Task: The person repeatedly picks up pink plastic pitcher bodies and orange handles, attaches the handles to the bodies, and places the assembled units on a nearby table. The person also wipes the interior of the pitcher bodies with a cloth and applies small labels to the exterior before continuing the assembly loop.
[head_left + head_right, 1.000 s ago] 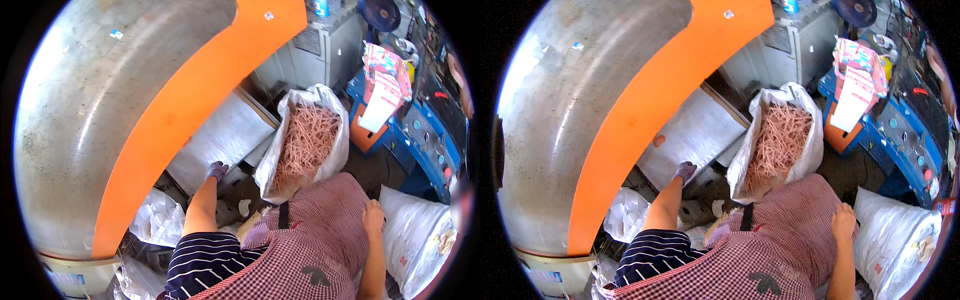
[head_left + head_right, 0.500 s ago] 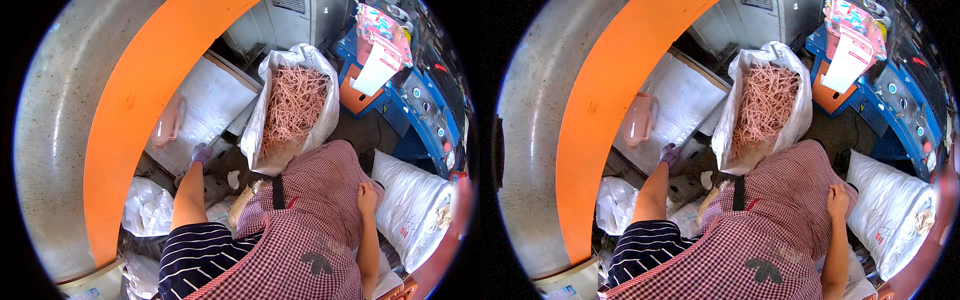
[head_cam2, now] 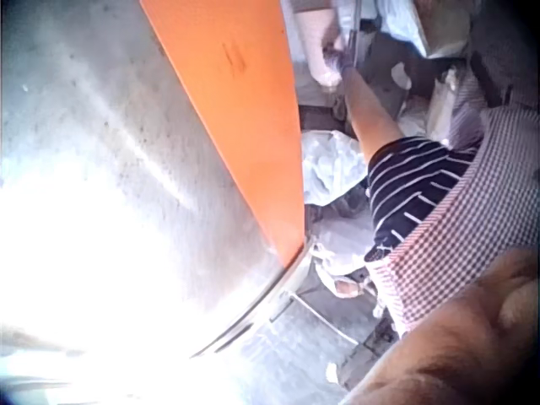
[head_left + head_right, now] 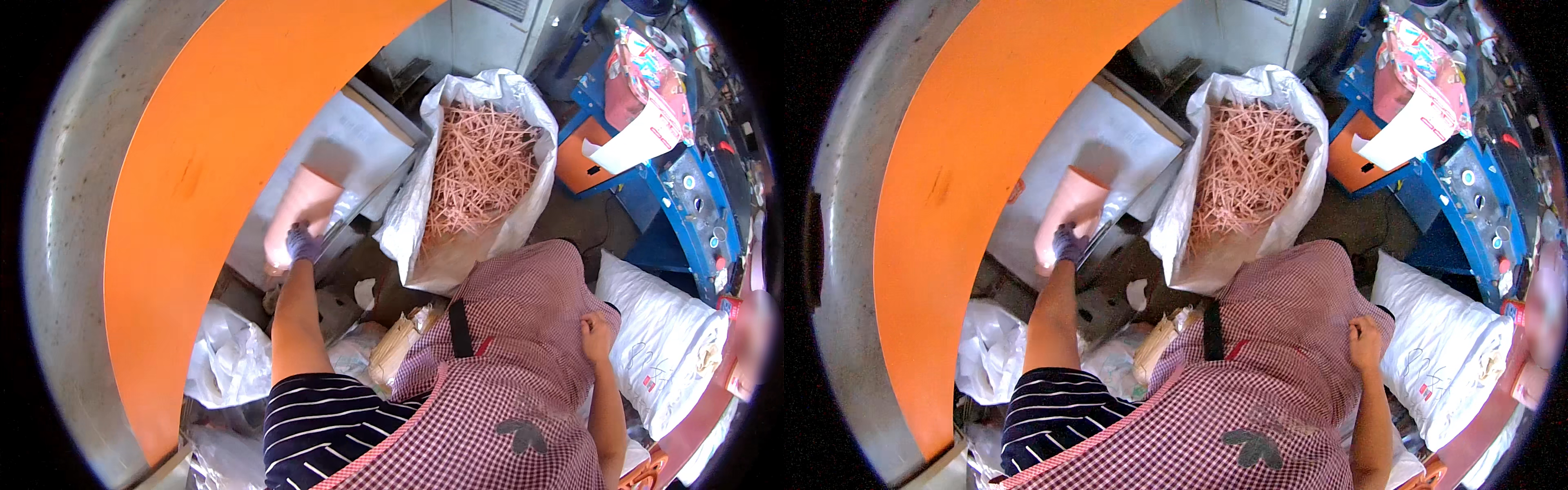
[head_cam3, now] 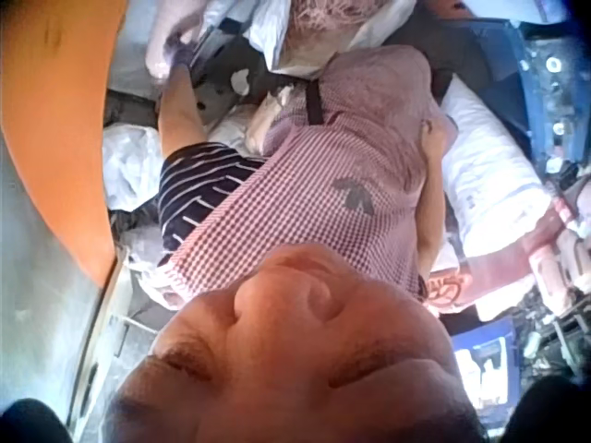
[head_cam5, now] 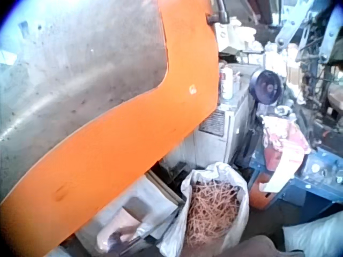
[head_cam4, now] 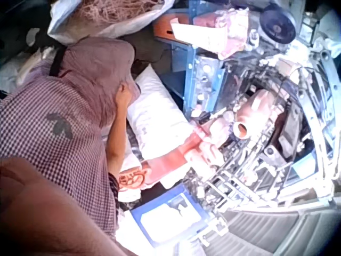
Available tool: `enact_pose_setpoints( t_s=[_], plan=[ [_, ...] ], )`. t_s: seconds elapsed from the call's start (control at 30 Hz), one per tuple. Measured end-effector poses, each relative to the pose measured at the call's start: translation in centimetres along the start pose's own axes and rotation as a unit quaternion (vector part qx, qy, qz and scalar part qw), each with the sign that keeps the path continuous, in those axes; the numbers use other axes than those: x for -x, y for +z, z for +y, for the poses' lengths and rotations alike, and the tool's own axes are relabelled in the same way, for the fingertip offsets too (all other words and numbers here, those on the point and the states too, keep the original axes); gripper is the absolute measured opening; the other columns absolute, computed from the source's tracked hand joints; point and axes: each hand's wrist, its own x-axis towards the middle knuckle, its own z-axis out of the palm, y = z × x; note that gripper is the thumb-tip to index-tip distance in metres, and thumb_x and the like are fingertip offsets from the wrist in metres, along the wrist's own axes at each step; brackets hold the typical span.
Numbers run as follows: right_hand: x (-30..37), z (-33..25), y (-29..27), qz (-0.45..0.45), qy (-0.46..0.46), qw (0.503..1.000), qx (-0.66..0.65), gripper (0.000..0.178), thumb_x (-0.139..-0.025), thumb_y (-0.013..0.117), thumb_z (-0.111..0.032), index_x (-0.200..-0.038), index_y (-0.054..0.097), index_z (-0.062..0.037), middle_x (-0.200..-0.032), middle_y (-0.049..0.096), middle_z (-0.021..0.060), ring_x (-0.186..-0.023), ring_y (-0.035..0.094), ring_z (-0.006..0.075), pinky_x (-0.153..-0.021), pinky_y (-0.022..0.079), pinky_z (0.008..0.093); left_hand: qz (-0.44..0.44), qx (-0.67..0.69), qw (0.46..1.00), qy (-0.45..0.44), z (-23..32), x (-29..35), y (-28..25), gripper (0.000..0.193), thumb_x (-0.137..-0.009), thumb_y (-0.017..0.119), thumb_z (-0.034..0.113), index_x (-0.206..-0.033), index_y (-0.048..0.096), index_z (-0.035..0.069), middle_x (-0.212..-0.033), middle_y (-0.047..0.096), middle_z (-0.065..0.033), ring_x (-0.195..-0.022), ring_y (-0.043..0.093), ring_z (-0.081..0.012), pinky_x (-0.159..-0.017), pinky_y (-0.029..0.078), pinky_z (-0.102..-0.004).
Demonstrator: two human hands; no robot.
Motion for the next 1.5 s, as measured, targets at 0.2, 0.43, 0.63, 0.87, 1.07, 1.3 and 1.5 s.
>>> enact_pose_setpoints(
  t_s=[0.2, 0.43, 0.63, 0.87, 1.07, 1.3, 1.5],
  plan=[
    [0.6, -0.9, 0.4, -0.024, 0.041, 0.998, 0.028, 0.013, -0.084, 0.06, -0.009, -0.091, 0.064, 0.0016, -0.093, 0.063, 0.0173, -0.087, 0.061, 0.0372, -0.077, 0.049, 0.0424, 0.015, -0.109, 0.986, -0.121, 0.0, -1.9, -6.4, 0.087, -0.064, 0.078, 0.047, -0.138, 0.043, 0.015, -0.14, 0.042, -0.0188, -0.126, 0.042, -0.0403, -0.095, 0.044, -0.0457],
    [-3.2, 0.0, -3.0, -0.004, 0.089, 0.994, -0.059, 0.022, -0.087, 0.056, -0.021, -0.091, 0.064, -0.0019, -0.086, 0.064, 0.0214, -0.082, 0.063, 0.0352, -0.073, 0.048, 0.0428, -0.029, -0.05, 0.998, -0.013, -8.3, -7.5, -0.2, 0.068, -0.07, 0.075, 0.041, -0.123, 0.048, 0.009, -0.127, 0.048, -0.0189, -0.116, 0.048, -0.0379, -0.093, 0.046, -0.0443],
    [-15.0, -8.6, -15.0, 0.242, -0.076, 0.967, -0.026, 0.016, -0.087, 0.057, -0.013, -0.086, 0.064, 0.0013, -0.089, 0.064, 0.0178, -0.088, 0.063, 0.0347, -0.076, 0.05, 0.0401, 0.03, -0.078, 0.995, -0.051, -11.9, -9.2, -3.4, 0.048, -0.076, 0.072, 0.036, -0.107, 0.054, 0.004, -0.111, 0.055, -0.0196, -0.104, 0.053, -0.0374, -0.092, 0.046, -0.0449],
    [-26.9, -15.5, -20.1, 0.39, -0.201, 0.889, 0.13, 0.018, -0.084, 0.062, -0.015, -0.097, 0.068, -0.0053, -0.1, 0.066, 0.0155, -0.1, 0.06, 0.0319, -0.087, 0.047, 0.0432, 0.19, 0.014, 0.981, 0.044, -9.5, -6.9, -6.2, 0.033, -0.083, 0.068, 0.03, -0.088, 0.061, -0.002, -0.093, 0.063, -0.0205, -0.09, 0.059, -0.0368, -0.09, 0.046, -0.0457],
    [-29.0, -14.7, -20.6, 0.361, -0.146, 0.918, 0.077, 0.016, -0.085, 0.058, -0.016, -0.094, 0.068, -0.006, -0.093, 0.068, 0.0124, -0.089, 0.065, 0.0334, -0.08, 0.05, 0.044, 0.155, 0.245, 0.942, 0.167, 8.2, 3.0, -13.5, 0.025, -0.082, 0.069, 0.013, -0.098, 0.063, -0.005, -0.104, 0.065, -0.0158, -0.114, 0.054, -0.0339, -0.113, 0.026, -0.0439],
    [-28.3, -13.4, -19.7, 0.43, -0.279, 0.851, 0.116, 0.008, -0.08, 0.06, -0.012, -0.084, 0.065, -0.0082, -0.096, 0.066, 0.0098, -0.092, 0.063, 0.0295, -0.08, 0.05, 0.0402, -0.076, 0.339, 0.857, 0.38, 29.1, 14.1, -18.9, 0.048, -0.078, 0.07, 0.014, -0.121, 0.059, -0.004, -0.114, 0.065, -0.0194, -0.107, 0.062, -0.0286, -0.095, 0.047, -0.0382],
    [-12.3, -9.8, -16.2, 0.403, -0.144, 0.895, -0.13, 0.007, -0.081, 0.067, -0.009, -0.086, 0.064, -0.0041, -0.089, 0.064, 0.0108, -0.085, 0.064, 0.0281, -0.073, 0.051, 0.0356, -0.088, 0.258, 0.797, 0.538, 39.3, 21.0, -17.1, 0.036, -0.076, 0.075, 0.021, -0.101, 0.065, -0.002, -0.122, 0.061, -0.0219, -0.108, 0.062, -0.0354, -0.092, 0.049, -0.0393]
  ],
)
